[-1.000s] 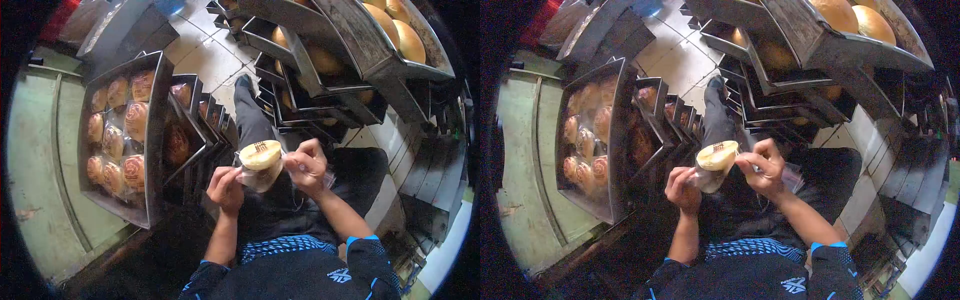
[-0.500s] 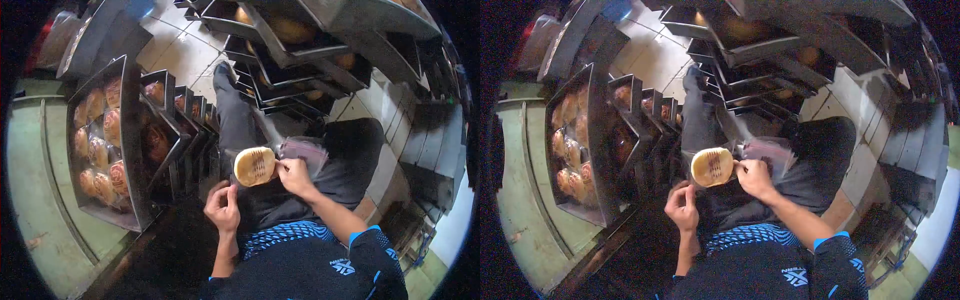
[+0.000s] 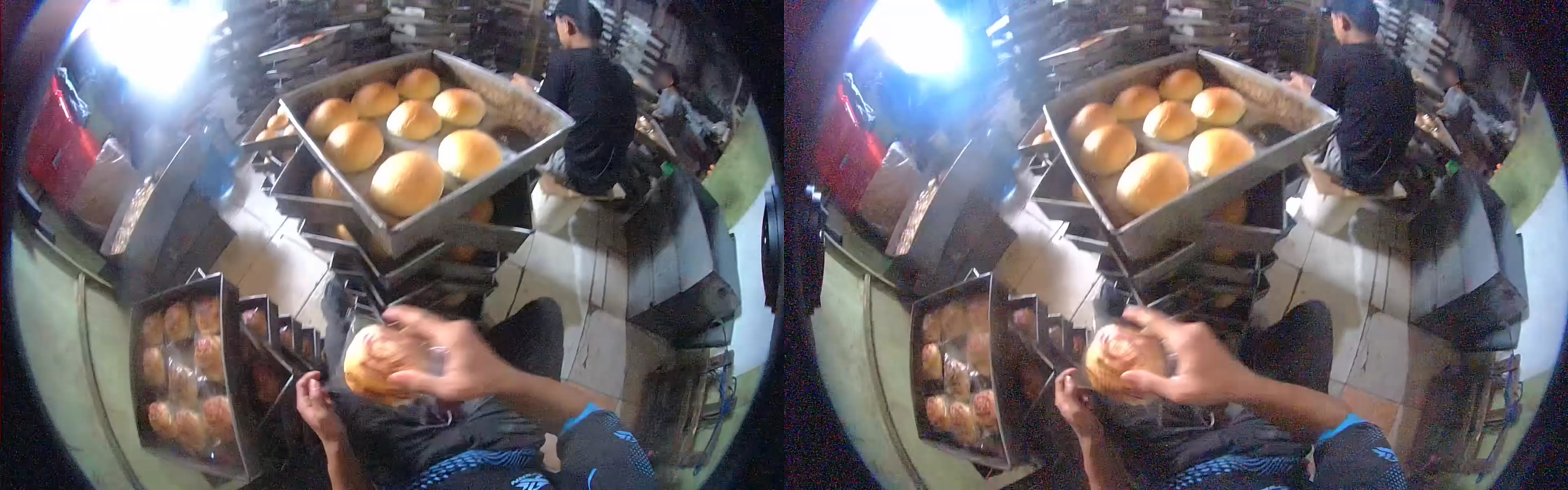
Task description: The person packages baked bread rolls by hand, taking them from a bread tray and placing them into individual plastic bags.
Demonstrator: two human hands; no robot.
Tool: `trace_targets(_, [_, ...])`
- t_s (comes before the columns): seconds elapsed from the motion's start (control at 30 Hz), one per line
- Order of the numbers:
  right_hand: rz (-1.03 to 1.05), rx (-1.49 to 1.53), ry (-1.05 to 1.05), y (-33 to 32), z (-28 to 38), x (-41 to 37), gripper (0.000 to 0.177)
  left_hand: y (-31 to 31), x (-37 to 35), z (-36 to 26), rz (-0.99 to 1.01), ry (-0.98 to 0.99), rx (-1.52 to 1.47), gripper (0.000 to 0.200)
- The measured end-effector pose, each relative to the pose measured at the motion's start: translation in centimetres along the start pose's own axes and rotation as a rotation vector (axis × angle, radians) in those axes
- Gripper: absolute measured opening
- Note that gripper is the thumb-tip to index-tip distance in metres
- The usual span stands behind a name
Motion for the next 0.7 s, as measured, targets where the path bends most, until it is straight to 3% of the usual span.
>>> trace_targets(0.07, [-0.209,0.044,-0.097,-7.5,3.1,1.2,0.069,3.4,0.0,1.8,0.089,0.000,0.071,0.017])
trace_targets(0.1, [-0.365,0.068,-0.185,-11.2,3.9,2.0,0.068,6.2,-0.4,2.2,0.182,0.097,0.186,0.014])
trace_targets(0.13, [-0.516,0.076,-0.270,-14.9,4.7,2.7,0.068,8.7,-1.2,4.0,0.330,-0.017,0.228,0.015])
trace_targets(0.17, [-0.603,-0.005,-0.200,-18.1,5.0,4.2,0.049,11.2,-2.1,5.5,0.471,-0.043,0.298,0.027])
trace_targets(0.23, [-0.782,-0.341,-0.147,-25.1,2.3,7.3,0.034,14.7,-3.5,8.8,0.612,0.310,0.796,0.051])
trace_targets(0.27, [-0.871,-0.521,0.048,-26.4,1.8,6.6,0.031,15.3,-3.9,13.0,0.711,0.288,0.938,0.047])
trace_targets(0.3, [-0.979,-0.729,-0.114,-26.7,1.9,5.3,0.032,15.1,-4.4,16.3,0.805,0.268,1.082,0.044])
trace_targets(0.33, [-1.115,-0.953,-0.254,-26.7,1.9,3.8,0.033,14.4,-4.7,17.3,0.864,0.208,0.994,0.040])
trace_targets(0.37, [-1.157,-0.804,-0.365,-24.5,2.0,1.9,0.030,13.9,-4.6,18.0,0.914,0.148,0.898,0.037])
trace_targets(0.4, [-0.913,-0.822,-0.297,-21.2,-1.0,0.3,0.026,14.1,-4.4,17.9,0.959,0.086,0.800,0.034])
trace_targets(0.47, [-0.414,-0.813,-0.142,-14.2,-7.6,-3.7,0.018,14.3,-4.3,14.0,0.978,0.222,0.703,0.026])
trace_targets(0.5, [-0.160,-1.024,0.144,-8.5,-10.5,-5.9,0.019,14.2,-4.7,12.2,0.990,0.282,0.668,0.022])
trace_targets(0.53, [-0.088,-0.613,0.160,-4.6,-15.7,-9.3,0.024,14.5,-5.1,10.8,1.017,0.291,0.554,0.014])
trace_targets(0.57, [0.026,-0.456,0.115,-0.2,-20.2,-12.1,0.027,14.3,-5.3,11.3,1.018,0.327,0.604,0.013])
trace_targets(0.63, [0.124,-0.461,0.400,3.2,-21.5,-14.3,0.028,14.5,-5.1,12.7,1.022,0.414,0.710,0.011])
trace_targets(0.67, [0.041,-0.347,0.357,3.8,-21.7,-14.7,0.028,14.8,-5.2,12.4,0.979,0.438,0.805,0.018])
trace_targets(0.7, [-0.016,-0.348,0.400,3.8,-22.6,-15.2,0.026,14.8,-5.1,11.7,0.970,0.342,0.761,0.021])
Point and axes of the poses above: each hand's wrist, its own x-axis towards the middle knuckle, its own y-axis out of the palm, z = x × y, the point moved 6 cm from there along x, towards the middle knuckle, and after that the axes turned 3 degrees about -x, right-handed, at the moved point
